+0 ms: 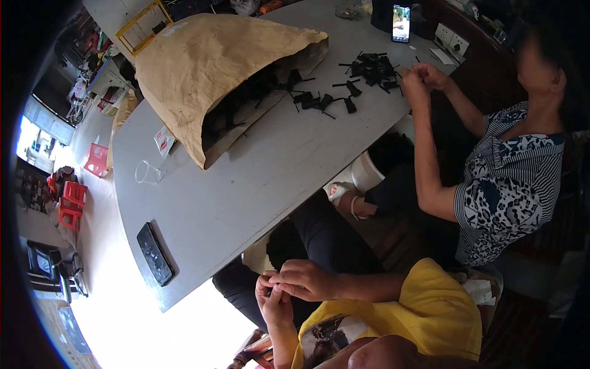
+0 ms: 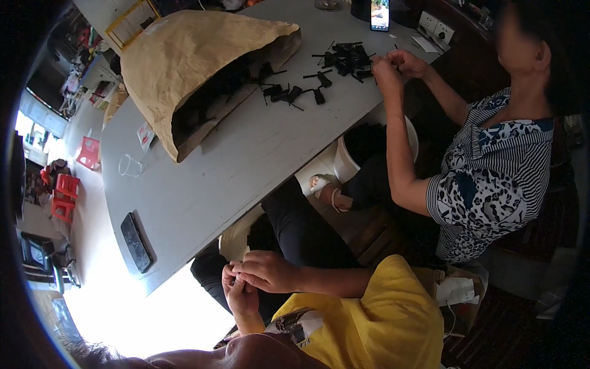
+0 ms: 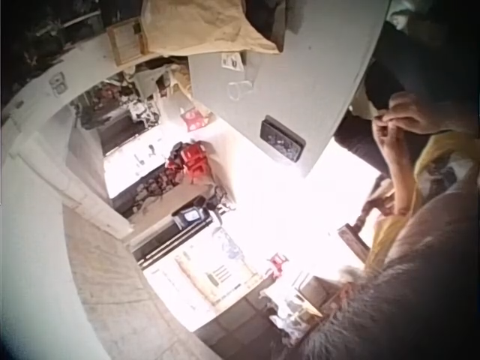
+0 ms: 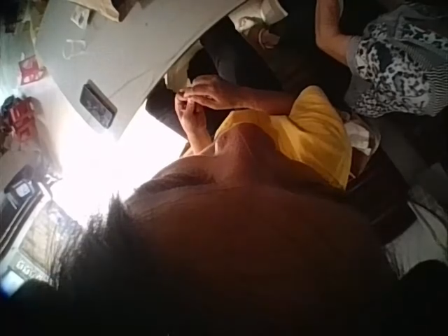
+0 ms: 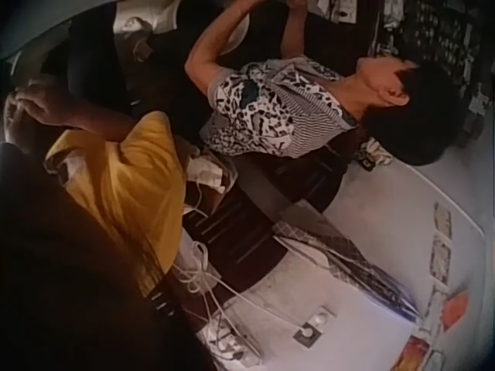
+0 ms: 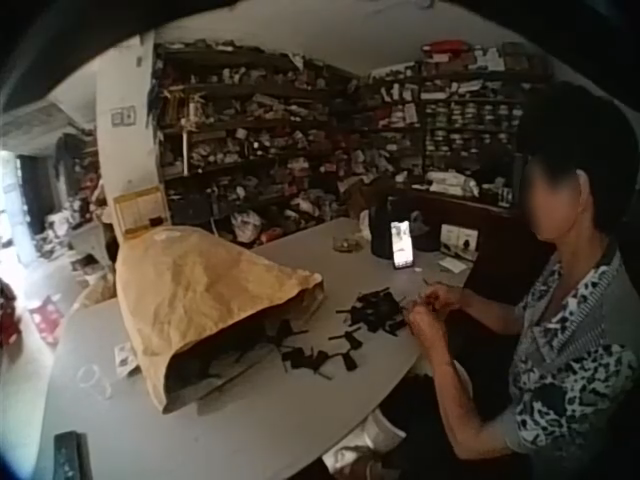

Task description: Assembling or sorting small plastic components at a workbench.

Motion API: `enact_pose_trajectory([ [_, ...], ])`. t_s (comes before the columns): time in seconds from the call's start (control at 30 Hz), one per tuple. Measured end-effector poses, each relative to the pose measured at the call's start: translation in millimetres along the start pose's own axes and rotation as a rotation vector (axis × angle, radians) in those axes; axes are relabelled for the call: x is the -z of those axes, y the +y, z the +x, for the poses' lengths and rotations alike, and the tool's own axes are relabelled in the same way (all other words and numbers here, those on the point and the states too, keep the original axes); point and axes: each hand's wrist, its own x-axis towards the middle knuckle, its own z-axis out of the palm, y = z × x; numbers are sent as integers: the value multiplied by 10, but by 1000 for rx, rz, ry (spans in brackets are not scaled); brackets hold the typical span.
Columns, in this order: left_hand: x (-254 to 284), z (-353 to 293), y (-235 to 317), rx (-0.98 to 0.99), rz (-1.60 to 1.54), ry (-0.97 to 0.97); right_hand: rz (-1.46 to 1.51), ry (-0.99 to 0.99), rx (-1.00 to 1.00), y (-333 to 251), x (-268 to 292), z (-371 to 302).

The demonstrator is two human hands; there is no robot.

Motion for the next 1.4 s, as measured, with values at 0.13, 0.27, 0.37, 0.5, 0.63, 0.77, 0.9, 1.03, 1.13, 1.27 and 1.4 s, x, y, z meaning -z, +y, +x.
enact_pose_trajectory([
  [0.13,-46,54,20,30,6,42,8,22,-20,11,-2,9],
  [0.27,-12,76,27,57,22,26,-10,-6,-68,-11,48,24],
  [0.37,21,67,10,76,21,46,-35,-9,-74,-12,65,17],
  [0.5,29,46,-1,76,45,63,-38,-34,-105,13,56,2],
  [0.63,21,51,6,108,51,90,-51,-28,-122,29,40,-2],
  [0.77,33,66,14,120,64,95,-82,-18,-137,32,35,4],
  [0.9,50,73,7,117,79,101,-91,-12,-149,34,31,3],
  [1.03,51,73,3,127,68,109,-97,-22,-162,52,19,-12],
  [1.13,60,76,-4,131,63,110,-96,-21,-170,62,16,-18],
  [1.27,54,77,-9,130,64,110,-98,-25,-183,55,29,-14],
  [1.4,66,84,-12,139,62,114,-110,-36,-201,63,20,-21],
])
